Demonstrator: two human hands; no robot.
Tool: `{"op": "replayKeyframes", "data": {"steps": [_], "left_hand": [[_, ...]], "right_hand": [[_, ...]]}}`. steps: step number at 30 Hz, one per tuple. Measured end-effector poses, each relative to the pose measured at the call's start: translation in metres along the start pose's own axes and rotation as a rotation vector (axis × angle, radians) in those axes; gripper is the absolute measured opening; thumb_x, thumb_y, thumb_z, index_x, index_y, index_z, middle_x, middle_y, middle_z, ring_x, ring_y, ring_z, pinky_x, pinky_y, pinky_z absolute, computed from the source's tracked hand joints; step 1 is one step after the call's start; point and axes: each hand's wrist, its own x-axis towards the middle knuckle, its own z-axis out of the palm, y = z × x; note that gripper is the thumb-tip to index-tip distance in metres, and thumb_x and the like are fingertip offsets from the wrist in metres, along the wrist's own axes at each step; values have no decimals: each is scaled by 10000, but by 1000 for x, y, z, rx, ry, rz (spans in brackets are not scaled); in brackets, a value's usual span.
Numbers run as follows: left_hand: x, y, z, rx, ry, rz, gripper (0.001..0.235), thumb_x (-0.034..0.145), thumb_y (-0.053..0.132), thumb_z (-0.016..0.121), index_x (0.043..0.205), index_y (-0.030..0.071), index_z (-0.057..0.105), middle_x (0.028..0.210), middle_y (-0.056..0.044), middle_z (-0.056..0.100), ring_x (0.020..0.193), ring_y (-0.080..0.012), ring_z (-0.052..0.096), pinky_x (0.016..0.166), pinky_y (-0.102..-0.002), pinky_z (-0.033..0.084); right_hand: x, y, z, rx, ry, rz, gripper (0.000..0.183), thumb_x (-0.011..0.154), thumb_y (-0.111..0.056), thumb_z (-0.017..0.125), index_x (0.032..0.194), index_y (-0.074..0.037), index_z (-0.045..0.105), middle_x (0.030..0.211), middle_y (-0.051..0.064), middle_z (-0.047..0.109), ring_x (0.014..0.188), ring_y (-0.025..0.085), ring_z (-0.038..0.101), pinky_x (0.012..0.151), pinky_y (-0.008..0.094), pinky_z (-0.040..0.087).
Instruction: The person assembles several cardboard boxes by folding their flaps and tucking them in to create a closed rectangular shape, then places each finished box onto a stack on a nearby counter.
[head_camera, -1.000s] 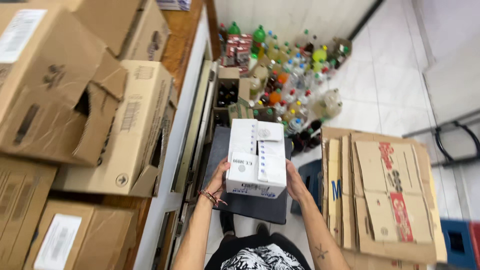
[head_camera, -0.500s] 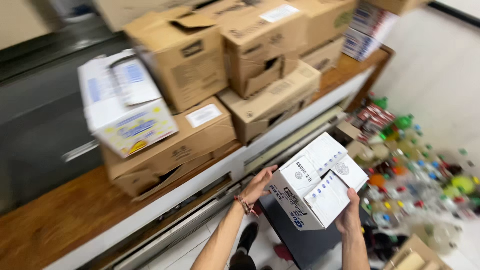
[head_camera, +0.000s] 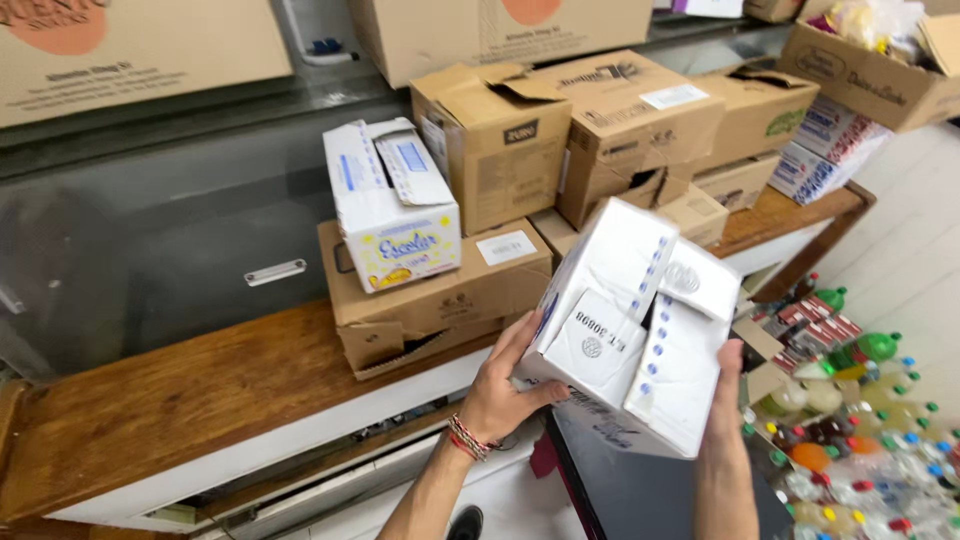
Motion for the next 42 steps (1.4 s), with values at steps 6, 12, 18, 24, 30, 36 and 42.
{"op": "replayKeyframes", "data": {"steps": [6,12,18,24,30,36,42], "left_hand": [[31,73,-82,71,247,387,1250,1015,612,1031,1971,38,466,1940,-360,512,1774,-568,534,1456,-698,441],[82,55,-187,10,467,351,1164,1165,551,884,2026,38,292,1931,-354,489,1772,-520,532,1444,-710,451],[109,63,-256,73,603,204,1085,1243,551,770,2035,56,216,1827,-441,525,1657,-566,625,1415,-753,504],[122,38,-275,148,537,-54,1093,1223,540,771,2055,139,186,1970,-409,402,1763,-703,468,1415,-811,464],[140,30,-283,118,472,-130,1071,1220,565,737,2043,97,236,2013,-401,362,1798,-682,421,1423,-846,415],[138,26,-285,242,509,-95,1043,1187,533,843,2017,109,375,1975,-370,467,1768,-660,498,1393,-809,471],[107,-5,-278,442,578,261,934,1125,413,932,1870,-2,552,1882,-281,636,1747,-430,616,1427,-568,540]], "right_hand": [[55,-49,122,-247,-244,-235,1016,1091,-716,597,1825,-14,600,1683,283,720,1508,479,697,1301,721,553],[94,-57,313,-489,-475,-485,881,1221,-650,565,1764,41,629,1584,333,740,1465,498,702,1305,746,547],[177,13,371,-539,-648,-581,1354,1030,-1017,727,1905,-6,521,1745,297,706,1531,351,651,1366,722,508],[209,21,376,-704,-446,-435,912,1277,-798,489,1743,-48,716,1415,270,853,1345,396,826,1176,688,678],[207,19,369,-827,-331,-472,610,1300,-544,710,1645,-42,743,1354,366,882,1360,491,859,1132,727,693],[189,28,367,-839,-248,-463,618,1288,-534,696,1711,-83,693,1440,398,861,1409,592,836,1217,728,697],[166,41,347,-853,-269,-458,670,1227,-529,691,1771,-140,643,1682,81,819,1464,230,824,1220,439,716]]}}
